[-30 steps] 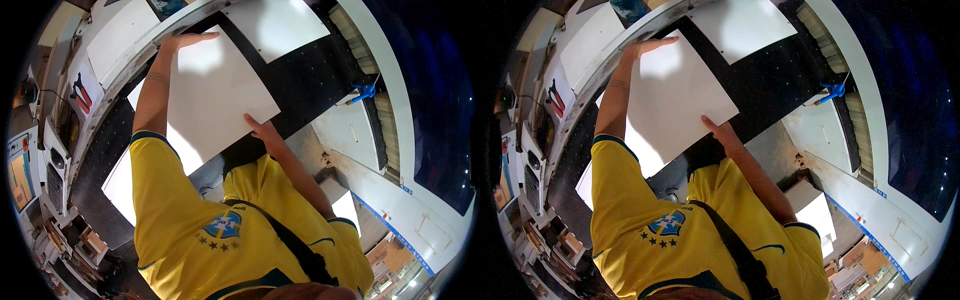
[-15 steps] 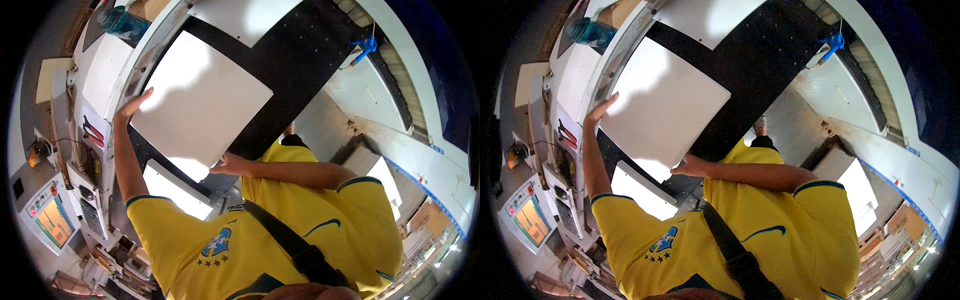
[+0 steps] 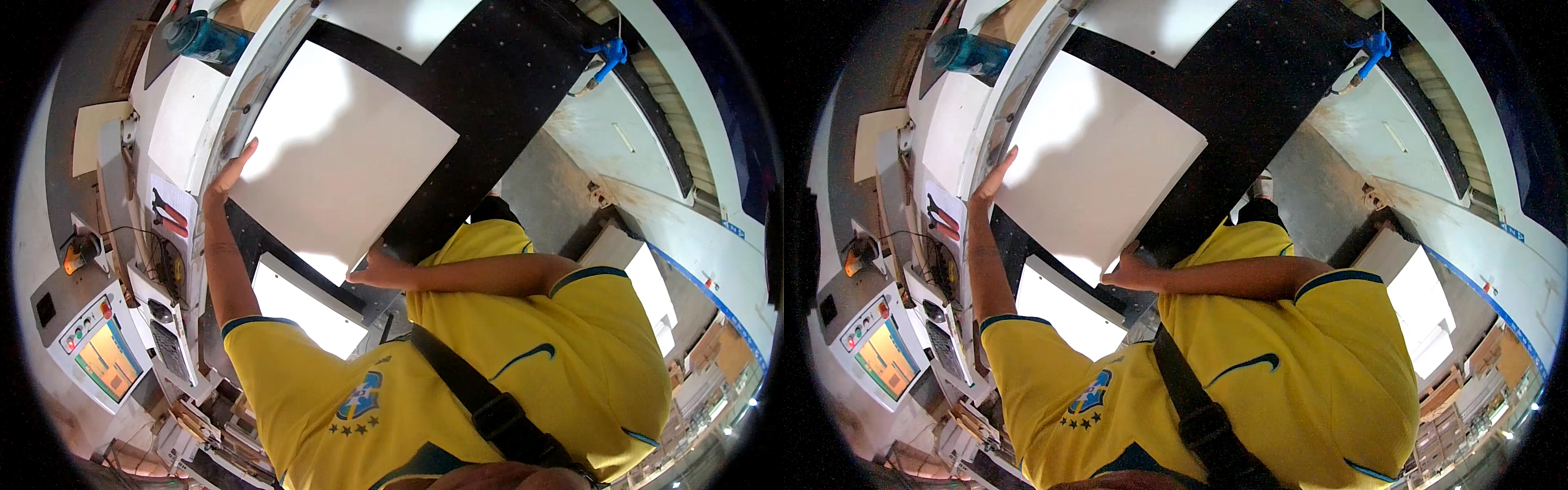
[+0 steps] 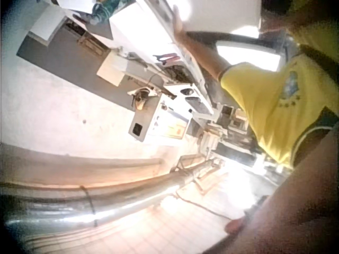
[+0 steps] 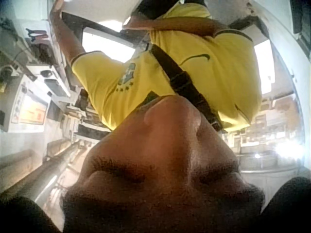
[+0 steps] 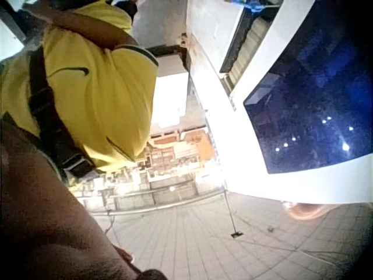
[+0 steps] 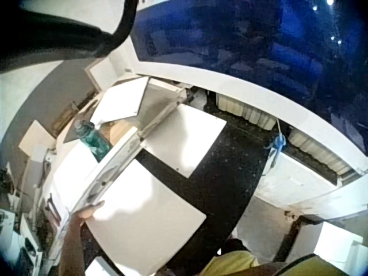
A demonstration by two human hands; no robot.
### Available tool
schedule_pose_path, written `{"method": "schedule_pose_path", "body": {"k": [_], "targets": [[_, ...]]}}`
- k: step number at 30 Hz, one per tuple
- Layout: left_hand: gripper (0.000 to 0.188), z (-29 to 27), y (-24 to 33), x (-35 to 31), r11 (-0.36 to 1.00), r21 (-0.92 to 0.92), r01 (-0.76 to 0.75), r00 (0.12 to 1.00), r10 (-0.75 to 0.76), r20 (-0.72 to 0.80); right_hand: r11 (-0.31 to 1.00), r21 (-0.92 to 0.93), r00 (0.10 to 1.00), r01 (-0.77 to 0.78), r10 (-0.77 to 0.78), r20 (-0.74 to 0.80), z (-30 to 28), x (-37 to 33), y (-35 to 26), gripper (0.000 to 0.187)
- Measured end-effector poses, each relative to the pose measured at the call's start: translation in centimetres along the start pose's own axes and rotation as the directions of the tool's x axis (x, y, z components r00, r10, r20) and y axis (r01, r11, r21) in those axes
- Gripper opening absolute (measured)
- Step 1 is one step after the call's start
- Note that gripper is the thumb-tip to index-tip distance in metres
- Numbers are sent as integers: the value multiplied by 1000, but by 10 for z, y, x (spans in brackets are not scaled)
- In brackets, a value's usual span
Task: The person picks up white rectangular panels from a stack, places them on a workbench, uses a blue air gun to blow dust off each side, and then stacks them on a nearby pallet.
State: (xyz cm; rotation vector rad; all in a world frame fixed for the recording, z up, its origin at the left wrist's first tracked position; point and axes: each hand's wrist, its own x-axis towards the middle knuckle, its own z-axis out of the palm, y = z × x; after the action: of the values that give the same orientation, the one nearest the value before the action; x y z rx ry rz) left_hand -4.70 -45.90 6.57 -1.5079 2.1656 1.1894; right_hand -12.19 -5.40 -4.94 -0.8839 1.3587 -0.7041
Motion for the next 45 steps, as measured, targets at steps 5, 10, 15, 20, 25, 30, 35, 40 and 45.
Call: {"method": "schedule_pose_path", "body": {"k": [5,10,15,20,25,30,35,40,45], "targets": [[108,8,15,-9,996,76,54,998,-53,-17,976,203,994,82,-95,56,-14,-4,1,73],[96,12,-30,-1,983,159,88,971,-49,-235,996,93,944,5,-35,328,-70,-26,-49,83],[79,56,-42,-42,982,-22,-186,637,104,-764,845,-384,688,372,26,725,-169,-17,-60,84],[77,176,-86,-120,606,-638,-475,637,-263,-724,827,422,686,371,-550,476,-303,-56,-138,73],[82,248,-50,-156,-3,-925,-381,906,-201,-373,794,311,850,522,-456,-262,-347,12,-95,73],[81,269,-47,-154,-158,-866,-474,875,-188,-445,902,431,999,21,-31,16,-318,58,-37,99],[85,276,-66,-152,-321,-845,-427,904,-157,-397,865,502,1000,-21,8,27,-306,54,-45,97],[90,288,-87,-139,-458,-770,-444,888,-111,-446,897,440,999,34,-43,12,-296,42,-66,93],[91,291,-97,-131,-376,-777,-505,860,-145,-489,863,505,996,12,-55,70,-302,49,-57,90]]}}
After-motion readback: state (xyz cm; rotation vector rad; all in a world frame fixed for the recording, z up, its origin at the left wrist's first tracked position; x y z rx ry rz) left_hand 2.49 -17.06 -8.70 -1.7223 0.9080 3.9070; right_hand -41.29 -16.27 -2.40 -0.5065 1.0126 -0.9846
